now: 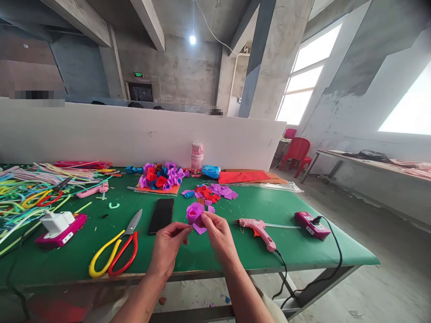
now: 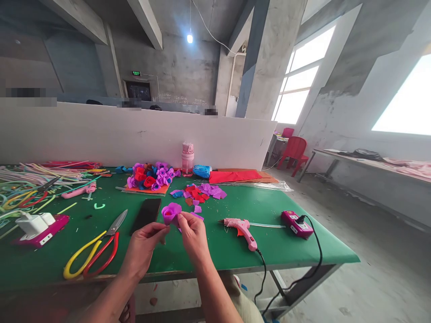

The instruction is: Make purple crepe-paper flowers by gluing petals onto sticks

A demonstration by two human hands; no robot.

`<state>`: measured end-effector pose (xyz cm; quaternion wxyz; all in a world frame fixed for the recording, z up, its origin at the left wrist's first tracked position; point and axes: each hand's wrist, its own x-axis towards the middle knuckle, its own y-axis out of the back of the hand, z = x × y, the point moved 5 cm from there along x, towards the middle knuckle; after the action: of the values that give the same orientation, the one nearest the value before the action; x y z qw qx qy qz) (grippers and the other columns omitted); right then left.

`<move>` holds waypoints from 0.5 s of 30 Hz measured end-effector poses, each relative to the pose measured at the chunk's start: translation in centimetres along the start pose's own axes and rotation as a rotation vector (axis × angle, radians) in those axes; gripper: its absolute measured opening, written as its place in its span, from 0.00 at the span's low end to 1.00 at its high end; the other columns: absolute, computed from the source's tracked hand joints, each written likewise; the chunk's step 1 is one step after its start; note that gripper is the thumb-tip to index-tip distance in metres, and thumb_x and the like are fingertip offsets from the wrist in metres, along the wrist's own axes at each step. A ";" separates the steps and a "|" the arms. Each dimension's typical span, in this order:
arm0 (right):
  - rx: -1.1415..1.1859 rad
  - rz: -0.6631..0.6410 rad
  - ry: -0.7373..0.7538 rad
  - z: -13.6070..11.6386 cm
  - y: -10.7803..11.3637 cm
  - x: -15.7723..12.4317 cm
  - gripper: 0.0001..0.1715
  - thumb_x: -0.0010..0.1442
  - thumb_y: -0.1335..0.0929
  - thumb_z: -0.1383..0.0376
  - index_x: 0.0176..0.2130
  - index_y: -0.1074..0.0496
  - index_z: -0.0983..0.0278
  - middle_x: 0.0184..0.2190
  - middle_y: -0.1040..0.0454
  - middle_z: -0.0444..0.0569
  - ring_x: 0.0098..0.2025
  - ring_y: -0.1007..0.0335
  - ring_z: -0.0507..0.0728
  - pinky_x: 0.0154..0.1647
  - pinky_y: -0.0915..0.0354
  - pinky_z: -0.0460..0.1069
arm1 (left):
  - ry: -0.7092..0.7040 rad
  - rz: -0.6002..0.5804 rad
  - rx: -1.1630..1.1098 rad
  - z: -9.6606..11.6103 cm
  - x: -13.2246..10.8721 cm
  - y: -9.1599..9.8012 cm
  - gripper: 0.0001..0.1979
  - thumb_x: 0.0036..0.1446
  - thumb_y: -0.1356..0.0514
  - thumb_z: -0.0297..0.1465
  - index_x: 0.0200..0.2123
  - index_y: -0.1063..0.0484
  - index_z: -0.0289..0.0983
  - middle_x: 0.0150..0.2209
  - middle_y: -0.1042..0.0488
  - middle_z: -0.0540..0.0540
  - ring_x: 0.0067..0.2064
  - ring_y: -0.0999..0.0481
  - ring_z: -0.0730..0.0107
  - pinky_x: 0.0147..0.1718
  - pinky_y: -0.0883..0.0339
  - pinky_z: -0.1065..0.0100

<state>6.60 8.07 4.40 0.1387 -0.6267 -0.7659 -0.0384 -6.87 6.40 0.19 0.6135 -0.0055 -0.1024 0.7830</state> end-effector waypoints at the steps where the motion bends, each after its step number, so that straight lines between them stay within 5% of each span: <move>1: -0.002 0.002 0.001 0.0 0.0 0.0 0.21 0.55 0.36 0.52 0.21 0.37 0.65 0.21 0.43 0.43 0.26 0.51 0.51 0.28 0.51 0.46 | 0.001 0.003 0.001 0.0 0.0 0.0 0.11 0.39 0.31 0.38 0.22 0.24 0.36 0.18 0.33 0.53 0.22 0.37 0.75 0.26 0.42 0.72; 15: -0.035 0.009 0.016 0.5 0.3 0.1 0.20 0.58 0.37 0.54 0.23 0.35 0.65 0.21 0.43 0.43 0.26 0.52 0.50 0.28 0.51 0.46 | 0.043 0.031 -0.029 0.4 -0.5 -0.3 0.12 0.36 0.29 0.38 0.20 0.25 0.36 0.16 0.34 0.54 0.22 0.38 0.76 0.25 0.42 0.72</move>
<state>6.77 8.29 3.93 0.1342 -0.6321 -0.7612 -0.0559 -6.49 5.96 0.61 0.6031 -0.0329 -0.1001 0.7907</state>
